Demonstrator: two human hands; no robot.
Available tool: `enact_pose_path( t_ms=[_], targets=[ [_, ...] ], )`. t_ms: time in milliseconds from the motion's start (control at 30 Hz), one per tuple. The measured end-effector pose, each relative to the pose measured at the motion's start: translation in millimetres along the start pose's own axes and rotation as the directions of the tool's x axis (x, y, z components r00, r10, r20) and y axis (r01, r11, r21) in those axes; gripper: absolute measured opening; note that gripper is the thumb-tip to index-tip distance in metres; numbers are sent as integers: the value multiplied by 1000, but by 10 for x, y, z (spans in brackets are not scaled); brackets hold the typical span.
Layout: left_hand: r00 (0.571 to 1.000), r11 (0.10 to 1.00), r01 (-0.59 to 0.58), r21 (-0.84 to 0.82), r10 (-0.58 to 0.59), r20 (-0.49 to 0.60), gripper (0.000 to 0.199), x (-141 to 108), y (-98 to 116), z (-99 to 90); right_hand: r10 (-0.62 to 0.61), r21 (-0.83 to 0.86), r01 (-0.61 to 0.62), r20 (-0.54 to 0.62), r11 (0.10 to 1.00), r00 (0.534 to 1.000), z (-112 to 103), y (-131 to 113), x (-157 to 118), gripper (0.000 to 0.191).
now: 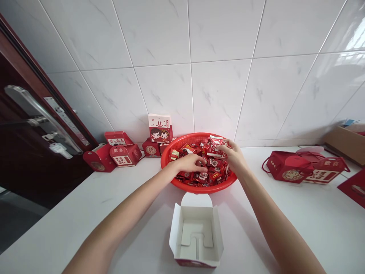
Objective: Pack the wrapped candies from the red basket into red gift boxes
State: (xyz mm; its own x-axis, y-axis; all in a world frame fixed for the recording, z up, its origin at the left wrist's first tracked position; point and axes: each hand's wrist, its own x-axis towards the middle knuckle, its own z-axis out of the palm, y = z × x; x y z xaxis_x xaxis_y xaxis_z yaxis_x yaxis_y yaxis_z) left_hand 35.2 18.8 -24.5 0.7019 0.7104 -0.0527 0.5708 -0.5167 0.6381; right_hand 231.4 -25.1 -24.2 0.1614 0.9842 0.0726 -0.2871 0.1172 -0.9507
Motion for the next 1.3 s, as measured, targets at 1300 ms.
enact_pose_path(
  t_ms=[1300],
  targets=[
    [921, 797, -213, -565, -30, -388, 50, 12, 15, -101, -44, 45, 37, 167, 998, 985, -23, 29, 9, 46]
  ],
)
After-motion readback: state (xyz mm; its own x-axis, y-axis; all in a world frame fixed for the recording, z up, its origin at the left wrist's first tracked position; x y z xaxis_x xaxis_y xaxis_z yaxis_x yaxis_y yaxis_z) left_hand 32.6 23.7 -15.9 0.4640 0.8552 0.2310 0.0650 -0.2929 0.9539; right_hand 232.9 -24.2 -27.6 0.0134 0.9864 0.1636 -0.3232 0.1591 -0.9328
